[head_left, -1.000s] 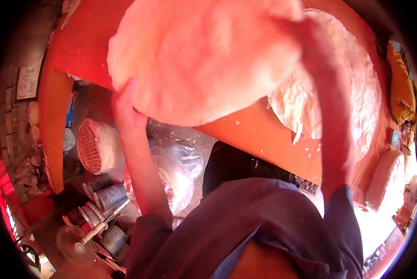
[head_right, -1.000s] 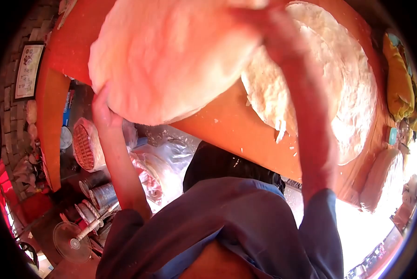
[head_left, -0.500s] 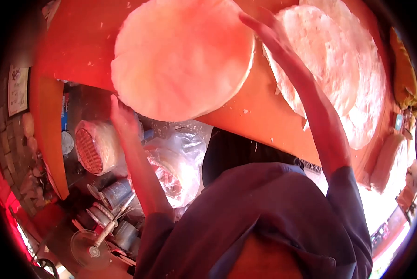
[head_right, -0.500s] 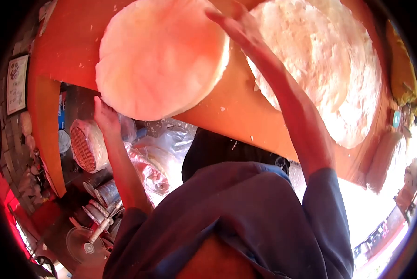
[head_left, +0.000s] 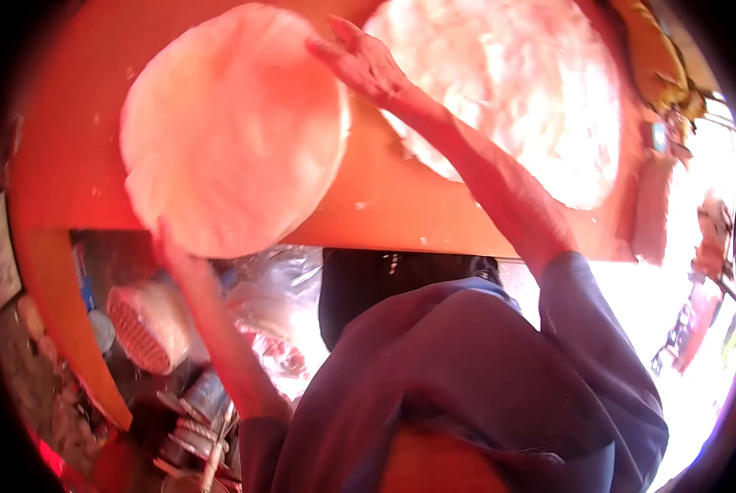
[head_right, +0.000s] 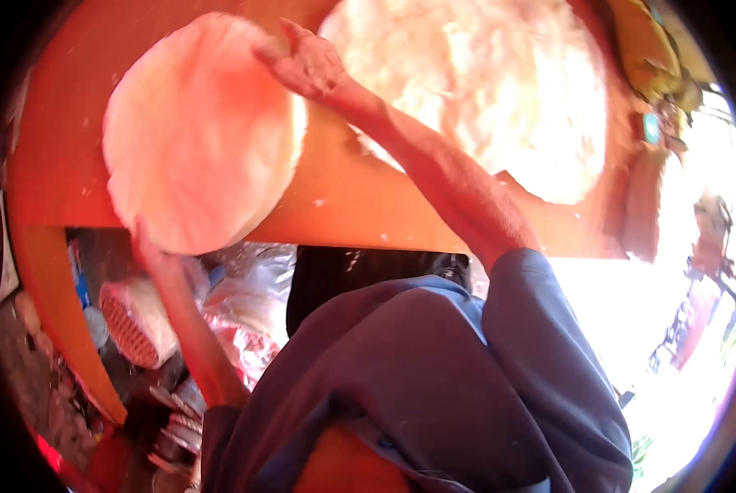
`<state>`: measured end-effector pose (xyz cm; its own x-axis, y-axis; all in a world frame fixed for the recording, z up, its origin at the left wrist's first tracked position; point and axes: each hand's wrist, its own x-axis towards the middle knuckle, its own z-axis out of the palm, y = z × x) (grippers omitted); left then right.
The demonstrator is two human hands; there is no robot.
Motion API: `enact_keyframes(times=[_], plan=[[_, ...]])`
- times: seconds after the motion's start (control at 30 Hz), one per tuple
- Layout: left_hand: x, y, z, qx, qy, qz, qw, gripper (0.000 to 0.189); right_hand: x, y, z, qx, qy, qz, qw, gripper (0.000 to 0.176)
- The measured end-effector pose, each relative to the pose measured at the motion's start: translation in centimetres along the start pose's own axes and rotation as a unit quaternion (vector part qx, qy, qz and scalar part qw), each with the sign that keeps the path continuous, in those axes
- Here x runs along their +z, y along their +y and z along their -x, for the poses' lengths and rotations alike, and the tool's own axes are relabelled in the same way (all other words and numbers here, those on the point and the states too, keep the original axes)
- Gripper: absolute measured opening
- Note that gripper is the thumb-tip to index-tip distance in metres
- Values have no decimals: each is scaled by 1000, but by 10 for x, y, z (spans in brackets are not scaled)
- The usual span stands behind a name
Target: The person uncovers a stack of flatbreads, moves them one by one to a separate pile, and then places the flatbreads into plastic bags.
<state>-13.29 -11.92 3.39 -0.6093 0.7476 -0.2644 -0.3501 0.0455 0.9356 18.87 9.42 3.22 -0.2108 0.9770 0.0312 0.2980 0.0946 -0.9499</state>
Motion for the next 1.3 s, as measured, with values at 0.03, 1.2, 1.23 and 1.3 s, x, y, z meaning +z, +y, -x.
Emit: enact_keyframes(times=[0.03, 1.2, 1.23, 1.3], plan=[[-9, 3, 3, 2, -18, 10, 1000, 51, -15, -22, 15, -41, 37, 82, 995, 72], [307, -148, 215, -319, -377, 85, 865, 47, -376, 118, 48, 104, 132, -38, 985, 29], [305, -148, 217, -318, -373, 63, 869, 46, -375, 123, 45, 154, 121, -41, 980, 32], [305, -149, 219, -313, -367, 50, 875, 45, -377, 107, 40, 198, 112, -42, 973, 35]])
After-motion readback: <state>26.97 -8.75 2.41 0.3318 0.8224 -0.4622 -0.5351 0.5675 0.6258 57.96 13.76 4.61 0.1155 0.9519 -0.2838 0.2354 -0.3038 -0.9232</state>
